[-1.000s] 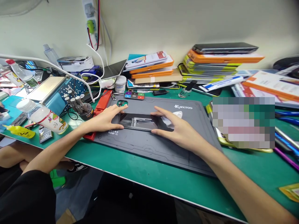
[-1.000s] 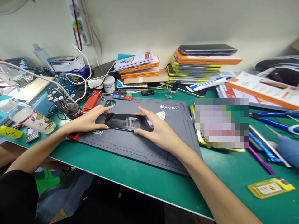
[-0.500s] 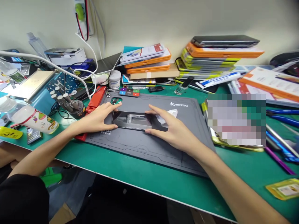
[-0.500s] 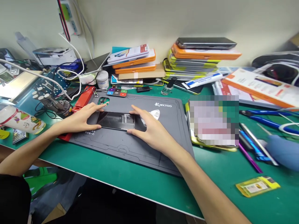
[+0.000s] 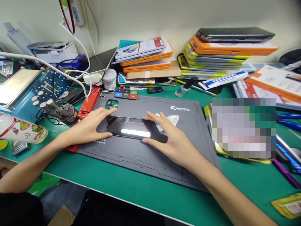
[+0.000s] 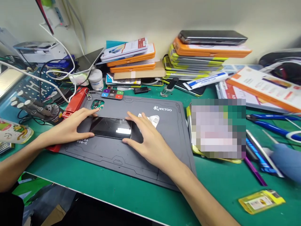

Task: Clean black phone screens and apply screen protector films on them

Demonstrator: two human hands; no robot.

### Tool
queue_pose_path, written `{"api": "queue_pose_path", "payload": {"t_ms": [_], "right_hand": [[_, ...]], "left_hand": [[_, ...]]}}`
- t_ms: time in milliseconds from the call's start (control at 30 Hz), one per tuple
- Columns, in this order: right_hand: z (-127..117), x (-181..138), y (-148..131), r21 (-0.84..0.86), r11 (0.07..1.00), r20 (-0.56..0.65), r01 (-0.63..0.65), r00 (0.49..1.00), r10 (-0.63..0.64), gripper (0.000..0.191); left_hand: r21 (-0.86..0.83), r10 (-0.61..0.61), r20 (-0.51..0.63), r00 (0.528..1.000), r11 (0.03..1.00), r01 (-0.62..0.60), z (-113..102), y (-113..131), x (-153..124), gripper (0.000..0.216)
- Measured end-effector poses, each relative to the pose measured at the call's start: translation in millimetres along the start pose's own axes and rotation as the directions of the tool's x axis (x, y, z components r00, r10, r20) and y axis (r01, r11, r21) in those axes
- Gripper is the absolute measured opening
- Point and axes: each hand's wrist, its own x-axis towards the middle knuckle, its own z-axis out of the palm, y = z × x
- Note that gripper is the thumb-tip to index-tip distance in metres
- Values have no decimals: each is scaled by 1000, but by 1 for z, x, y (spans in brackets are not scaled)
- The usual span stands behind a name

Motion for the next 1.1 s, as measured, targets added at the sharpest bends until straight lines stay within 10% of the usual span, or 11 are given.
{"api": "queue_pose_path", "payload": {"t_ms": [1100], "right_hand": [[-6, -1, -1, -71, 997, 29, -4, 1000, 6, 80]], "left_hand": [[112, 2, 5, 1000, 994, -3, 1, -1, -2, 82]]}}
